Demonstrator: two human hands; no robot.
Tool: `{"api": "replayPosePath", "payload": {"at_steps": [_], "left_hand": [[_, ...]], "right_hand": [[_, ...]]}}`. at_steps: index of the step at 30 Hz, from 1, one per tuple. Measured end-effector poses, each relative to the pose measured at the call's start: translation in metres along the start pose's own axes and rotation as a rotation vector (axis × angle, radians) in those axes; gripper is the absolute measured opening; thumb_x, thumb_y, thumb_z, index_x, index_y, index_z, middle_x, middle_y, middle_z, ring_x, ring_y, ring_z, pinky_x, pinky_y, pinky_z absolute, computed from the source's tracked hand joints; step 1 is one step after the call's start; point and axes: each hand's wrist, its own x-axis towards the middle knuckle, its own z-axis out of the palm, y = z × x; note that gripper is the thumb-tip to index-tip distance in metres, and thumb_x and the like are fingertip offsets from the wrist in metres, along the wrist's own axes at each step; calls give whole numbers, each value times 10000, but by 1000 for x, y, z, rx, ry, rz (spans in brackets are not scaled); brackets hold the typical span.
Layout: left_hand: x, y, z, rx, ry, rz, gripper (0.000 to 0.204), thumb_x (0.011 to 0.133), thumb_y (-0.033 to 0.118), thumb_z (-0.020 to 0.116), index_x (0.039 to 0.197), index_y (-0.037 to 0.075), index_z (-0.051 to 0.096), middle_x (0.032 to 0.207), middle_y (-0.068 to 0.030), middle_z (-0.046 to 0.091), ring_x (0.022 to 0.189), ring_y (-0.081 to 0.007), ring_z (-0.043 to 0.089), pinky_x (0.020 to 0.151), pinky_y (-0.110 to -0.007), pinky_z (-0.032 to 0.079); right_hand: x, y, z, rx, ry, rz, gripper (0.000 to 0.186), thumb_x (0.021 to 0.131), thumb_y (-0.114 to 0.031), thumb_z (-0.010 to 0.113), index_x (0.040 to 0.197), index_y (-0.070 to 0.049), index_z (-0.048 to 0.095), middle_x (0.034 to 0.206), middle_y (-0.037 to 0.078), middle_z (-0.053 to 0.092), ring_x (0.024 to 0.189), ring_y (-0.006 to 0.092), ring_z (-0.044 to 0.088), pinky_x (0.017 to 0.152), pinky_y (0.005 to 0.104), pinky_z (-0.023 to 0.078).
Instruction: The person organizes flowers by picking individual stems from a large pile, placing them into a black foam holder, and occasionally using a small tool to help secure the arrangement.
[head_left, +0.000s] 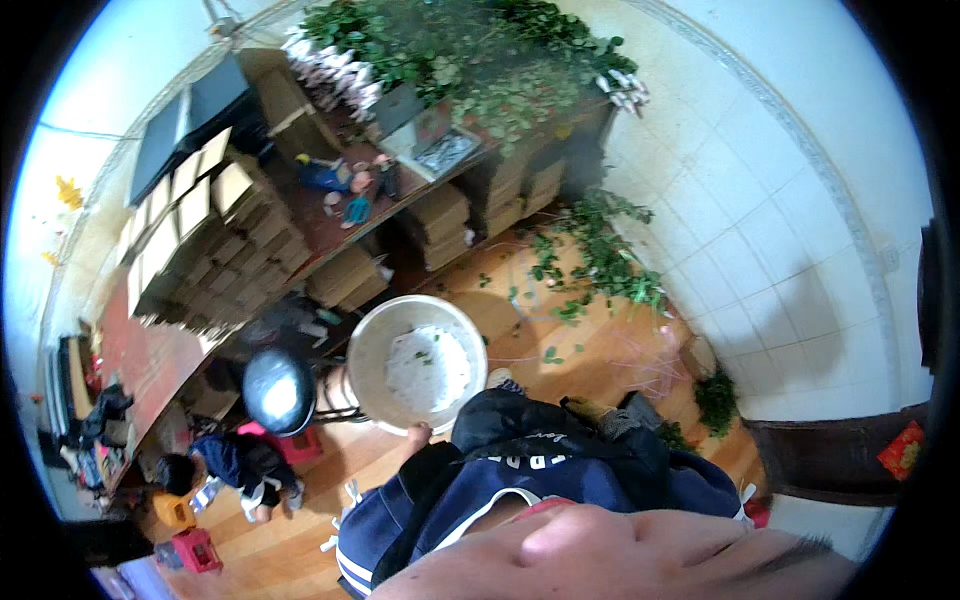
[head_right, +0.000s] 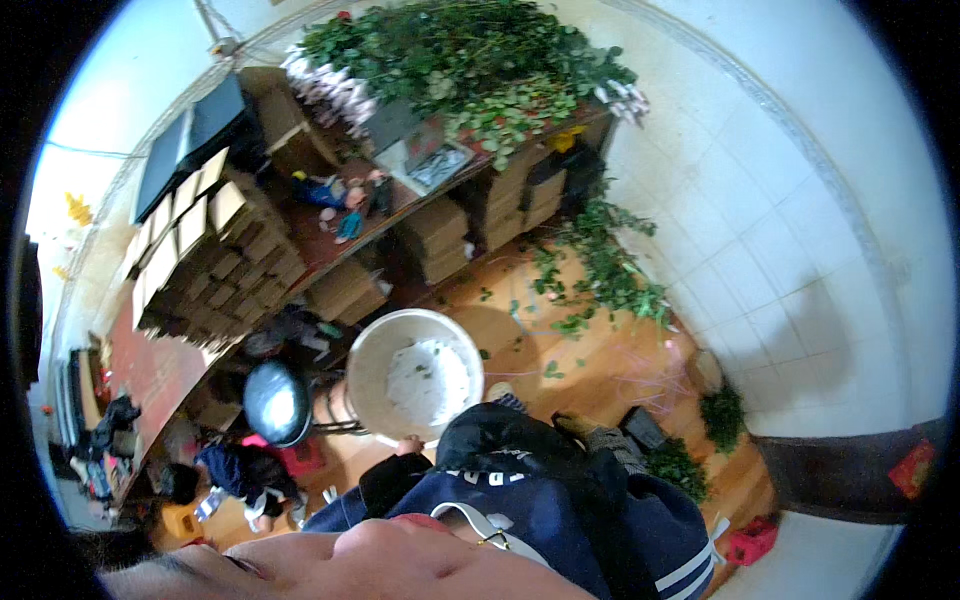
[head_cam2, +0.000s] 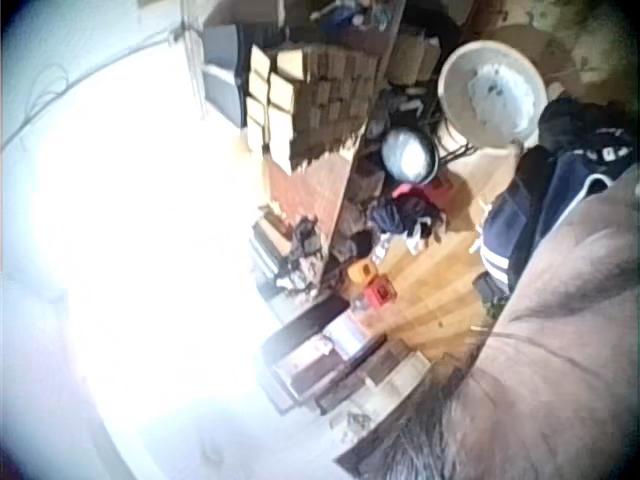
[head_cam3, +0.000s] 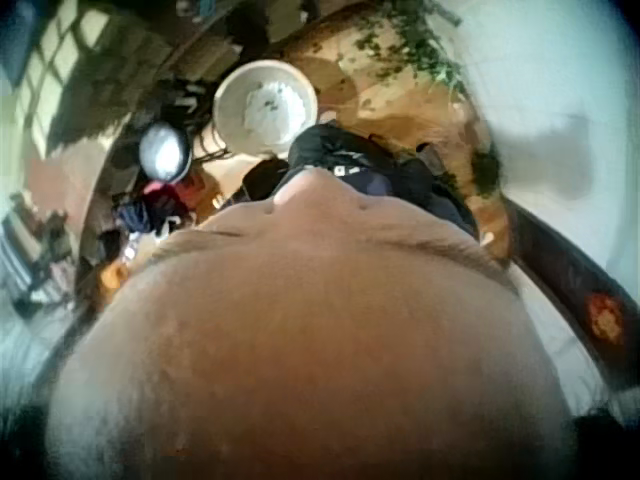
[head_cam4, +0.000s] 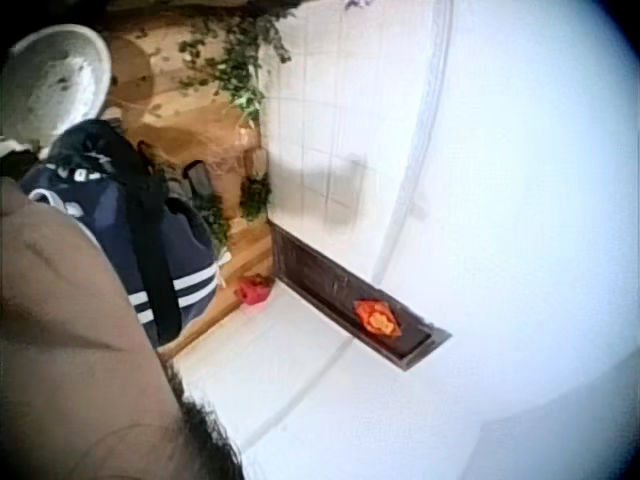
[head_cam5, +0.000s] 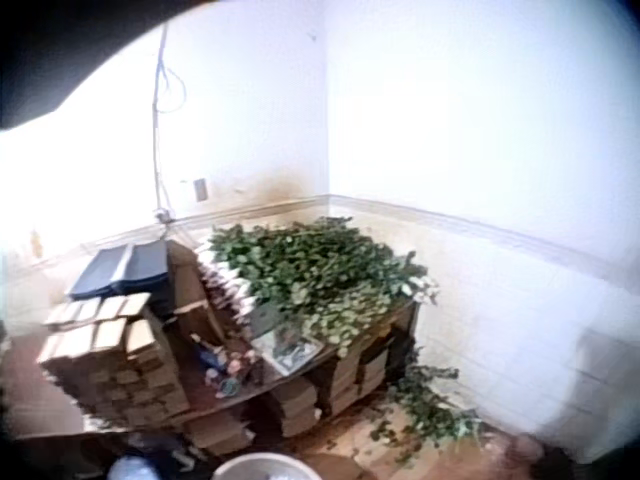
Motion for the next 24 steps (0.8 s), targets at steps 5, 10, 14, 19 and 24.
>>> {"api": "replayPosePath", "payload": {"at_steps": [5, 10, 14, 19, 24], "left_hand": [[75, 166, 59, -336, -56, 300, 307, 862, 214, 572, 1079, 15, 658, 859, -133, 704, 739, -209, 678, 655, -327, 536], [74, 345, -9, -560, -317, 322, 303, 925, 158, 520, 1135, -45, 600, 902, -152, 698, 797, -192, 683, 716, -281, 544], [80, 413, -52, -553, -274, 335, 292, 937, 136, 527, 1138, -69, 581, 930, -161, 690, 833, -193, 680, 743, -285, 544], [142, 429, -79, -696, -70, 222, 279, 934, 109, 528, 1143, -69, 575, 987, -179, 678, 848, -207, 683, 755, -290, 556], [120, 457, -144, -739, 231, 34, 339, 926, 132, 506, 1215, -45, 525, 995, -169, 686, 866, -200, 679, 764, -298, 547]], "right_hand": [[17, 78, -190, -256, 780, -27, 336, 895, -217, 628, 1191, -61, 597, 899, 62, 616, 726, 149, 543, 594, 311, 451], [70, 58, -203, 149, 822, -34, 419, 870, -202, 675, 1244, -47, 562, 930, 59, 630, 720, 183, 573, 573, 286, 459], [127, -1, -183, -95, 478, 89, 374, 902, -227, 626, 1221, -42, 565, 979, 94, 620, 793, 193, 576, 660, 311, 465], [241, -120, -231, -593, 304, -43, 336, 941, -258, 565, 1192, -35, 568, 1040, 137, 606, 884, 207, 579, 769, 343, 473], [359, -387, -252, -689, 548, -479, 301, 976, -235, 514, 1189, -28, 564, 1126, 162, 602, 1003, 223, 583, 886, 349, 469]]}}
